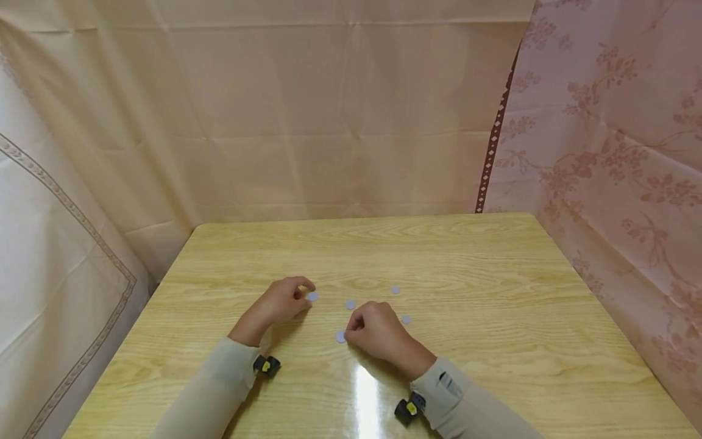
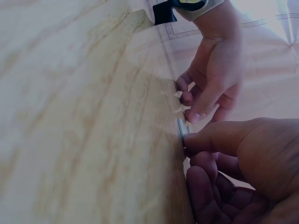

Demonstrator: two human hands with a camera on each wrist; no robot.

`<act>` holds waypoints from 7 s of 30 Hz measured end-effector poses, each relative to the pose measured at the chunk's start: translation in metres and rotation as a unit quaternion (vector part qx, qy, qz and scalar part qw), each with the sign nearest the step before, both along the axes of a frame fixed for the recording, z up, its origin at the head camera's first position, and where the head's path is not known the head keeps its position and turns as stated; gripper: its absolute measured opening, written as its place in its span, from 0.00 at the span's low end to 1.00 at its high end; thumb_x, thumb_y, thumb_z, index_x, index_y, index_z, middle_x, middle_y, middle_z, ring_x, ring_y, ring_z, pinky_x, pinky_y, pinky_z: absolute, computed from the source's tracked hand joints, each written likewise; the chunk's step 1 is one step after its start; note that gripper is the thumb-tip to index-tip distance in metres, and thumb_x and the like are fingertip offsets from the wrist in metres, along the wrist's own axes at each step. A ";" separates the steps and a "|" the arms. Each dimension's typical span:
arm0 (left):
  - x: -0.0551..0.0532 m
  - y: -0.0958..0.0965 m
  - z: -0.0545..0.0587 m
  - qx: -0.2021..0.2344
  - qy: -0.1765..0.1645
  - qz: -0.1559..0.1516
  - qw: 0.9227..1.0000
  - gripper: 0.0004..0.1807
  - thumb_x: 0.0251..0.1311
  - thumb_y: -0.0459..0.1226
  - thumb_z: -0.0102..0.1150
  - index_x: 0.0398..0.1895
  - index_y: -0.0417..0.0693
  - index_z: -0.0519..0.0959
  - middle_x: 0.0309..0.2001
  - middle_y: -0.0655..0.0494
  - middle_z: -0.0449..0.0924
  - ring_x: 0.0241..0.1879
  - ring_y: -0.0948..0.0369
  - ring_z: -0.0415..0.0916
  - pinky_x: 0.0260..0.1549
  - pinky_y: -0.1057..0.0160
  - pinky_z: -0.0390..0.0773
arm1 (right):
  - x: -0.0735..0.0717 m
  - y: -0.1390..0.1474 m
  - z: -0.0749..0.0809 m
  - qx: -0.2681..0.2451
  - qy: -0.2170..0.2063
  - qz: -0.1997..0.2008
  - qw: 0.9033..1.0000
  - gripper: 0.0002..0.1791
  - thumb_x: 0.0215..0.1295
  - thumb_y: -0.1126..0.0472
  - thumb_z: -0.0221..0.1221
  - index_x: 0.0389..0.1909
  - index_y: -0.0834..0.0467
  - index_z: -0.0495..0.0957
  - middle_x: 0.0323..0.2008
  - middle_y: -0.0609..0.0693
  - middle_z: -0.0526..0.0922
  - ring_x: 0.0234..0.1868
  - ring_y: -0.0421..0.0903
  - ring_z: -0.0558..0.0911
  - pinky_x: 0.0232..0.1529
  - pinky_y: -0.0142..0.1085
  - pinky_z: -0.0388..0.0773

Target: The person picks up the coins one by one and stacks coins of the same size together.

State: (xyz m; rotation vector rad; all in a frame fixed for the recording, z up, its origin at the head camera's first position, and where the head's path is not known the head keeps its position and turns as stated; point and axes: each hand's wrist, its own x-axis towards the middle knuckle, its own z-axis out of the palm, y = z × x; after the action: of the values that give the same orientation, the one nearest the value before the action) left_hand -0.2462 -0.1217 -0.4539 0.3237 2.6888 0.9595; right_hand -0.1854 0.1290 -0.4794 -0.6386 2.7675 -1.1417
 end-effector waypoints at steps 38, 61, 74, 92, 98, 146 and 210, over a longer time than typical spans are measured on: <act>-0.002 -0.001 -0.003 0.016 0.007 -0.014 1.000 0.09 0.58 0.33 0.74 0.37 0.48 0.81 0.24 0.55 0.73 0.22 0.60 0.66 0.23 0.64 0.68 | -0.002 0.001 -0.003 -0.004 0.008 0.000 1.000 0.10 0.61 0.60 0.72 0.21 0.46 0.86 0.21 0.34 0.81 0.22 0.35 0.75 0.23 0.30 0.72; 0.003 0.004 0.007 0.000 0.027 -0.001 1.000 0.08 0.57 0.36 0.76 0.28 0.51 0.83 0.30 0.58 0.82 0.32 0.59 0.77 0.33 0.60 0.77 | -0.001 0.001 -0.002 -0.010 -0.001 0.011 1.000 0.10 0.62 0.61 0.72 0.22 0.48 0.86 0.21 0.36 0.81 0.20 0.35 0.75 0.21 0.30 0.72; 0.003 0.007 0.007 0.005 0.037 -0.018 0.999 0.06 0.60 0.33 0.72 0.26 0.50 0.87 0.26 0.61 0.83 0.29 0.62 0.77 0.31 0.63 0.77 | -0.001 0.001 -0.002 -0.005 0.001 0.004 1.000 0.10 0.62 0.60 0.72 0.22 0.47 0.86 0.21 0.35 0.81 0.20 0.34 0.75 0.21 0.29 0.72; 0.010 0.017 0.012 0.035 0.002 -0.055 0.998 0.04 0.61 0.31 0.71 0.28 0.46 0.88 0.26 0.57 0.87 0.27 0.62 0.80 0.28 0.64 0.79 | -0.002 0.001 -0.001 -0.002 -0.010 0.003 1.000 0.10 0.62 0.60 0.72 0.22 0.47 0.86 0.20 0.36 0.81 0.20 0.35 0.75 0.21 0.30 0.72; 0.012 0.021 0.010 0.032 -0.008 -0.073 0.997 0.06 0.62 0.30 0.69 0.28 0.46 0.88 0.26 0.58 0.87 0.26 0.62 0.81 0.29 0.65 0.78 | -0.002 0.001 0.000 -0.003 -0.013 0.004 1.000 0.10 0.63 0.60 0.71 0.22 0.48 0.86 0.20 0.36 0.81 0.20 0.35 0.75 0.21 0.29 0.71; 0.023 0.038 0.007 0.033 -0.046 -0.106 0.993 0.07 0.62 0.30 0.69 0.25 0.46 0.87 0.24 0.56 0.87 0.24 0.63 0.78 0.25 0.65 0.75 | -0.005 0.003 0.001 0.003 -0.027 0.012 1.000 0.09 0.63 0.60 0.69 0.24 0.48 0.88 0.19 0.35 0.81 0.19 0.33 0.74 0.21 0.29 0.72; 0.037 0.049 0.007 -0.009 0.021 -0.129 0.991 0.08 0.49 0.28 0.77 0.23 0.48 0.87 0.23 0.63 0.84 0.24 0.66 0.77 0.27 0.67 0.78 | 0.000 -0.003 0.009 0.025 -0.002 0.020 0.999 0.04 0.60 0.64 0.71 0.27 0.52 0.89 0.21 0.36 0.84 0.23 0.33 0.77 0.27 0.30 0.77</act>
State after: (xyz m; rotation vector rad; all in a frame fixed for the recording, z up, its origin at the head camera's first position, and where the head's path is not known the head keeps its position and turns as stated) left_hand -0.2094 -0.0725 -0.4465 0.6753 2.6070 0.8594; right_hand -0.1853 0.1256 -0.4707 -0.6804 2.7572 -1.0614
